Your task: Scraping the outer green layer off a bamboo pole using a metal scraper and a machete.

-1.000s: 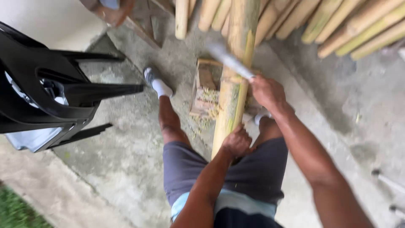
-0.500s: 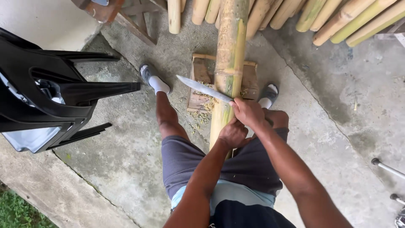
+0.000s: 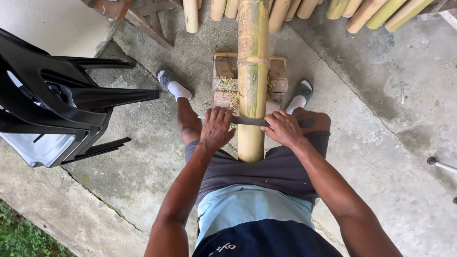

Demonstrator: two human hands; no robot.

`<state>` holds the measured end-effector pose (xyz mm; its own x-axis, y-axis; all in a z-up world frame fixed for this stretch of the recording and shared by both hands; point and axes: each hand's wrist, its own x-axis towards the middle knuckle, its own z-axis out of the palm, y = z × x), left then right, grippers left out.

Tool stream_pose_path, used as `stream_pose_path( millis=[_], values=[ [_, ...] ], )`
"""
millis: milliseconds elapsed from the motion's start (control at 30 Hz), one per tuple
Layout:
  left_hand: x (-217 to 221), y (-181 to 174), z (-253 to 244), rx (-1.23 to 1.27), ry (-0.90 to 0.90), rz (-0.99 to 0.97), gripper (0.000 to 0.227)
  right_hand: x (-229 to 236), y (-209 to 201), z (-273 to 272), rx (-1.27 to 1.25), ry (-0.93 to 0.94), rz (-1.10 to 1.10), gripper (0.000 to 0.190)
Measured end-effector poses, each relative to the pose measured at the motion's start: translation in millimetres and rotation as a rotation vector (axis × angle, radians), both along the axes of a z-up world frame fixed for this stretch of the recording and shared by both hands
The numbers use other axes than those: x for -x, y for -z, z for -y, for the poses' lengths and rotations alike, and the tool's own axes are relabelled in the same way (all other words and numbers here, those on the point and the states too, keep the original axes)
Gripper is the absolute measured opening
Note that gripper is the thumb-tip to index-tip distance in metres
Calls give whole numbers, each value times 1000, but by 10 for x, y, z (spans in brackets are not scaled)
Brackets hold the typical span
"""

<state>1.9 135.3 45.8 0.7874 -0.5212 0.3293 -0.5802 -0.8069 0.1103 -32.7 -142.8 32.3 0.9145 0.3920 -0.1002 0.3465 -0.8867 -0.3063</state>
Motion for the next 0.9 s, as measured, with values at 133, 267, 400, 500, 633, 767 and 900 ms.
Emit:
stream_pose_path(
  millis=[133, 267, 400, 500, 633, 767, 900],
  values=[
    [179, 356, -189, -60, 23, -514, 44, 131, -141, 75, 25, -1, 4, 42],
    [340, 577, -186, -41, 30, -551, 32, 235, -45, 307, 186, 67, 34, 50],
    [365, 654, -121, -34, -27, -637, 33, 395, 178, 440, 271, 159, -79, 26],
    [291, 712, -147, 43, 17, -515, 28, 427, 205, 411, 185, 195, -118, 24],
    [122, 715, -90, -5, 28, -495, 27, 279, 367, 538, 141, 186, -116, 17],
    [14, 733, -66, -125, -27, -657, 27, 236, 459, 595, 124, 136, -53, 17],
    [-152, 887, -98, -67, 14, -586, 20, -28, 210, 525, 128, 194, -130, 15]
  ],
)
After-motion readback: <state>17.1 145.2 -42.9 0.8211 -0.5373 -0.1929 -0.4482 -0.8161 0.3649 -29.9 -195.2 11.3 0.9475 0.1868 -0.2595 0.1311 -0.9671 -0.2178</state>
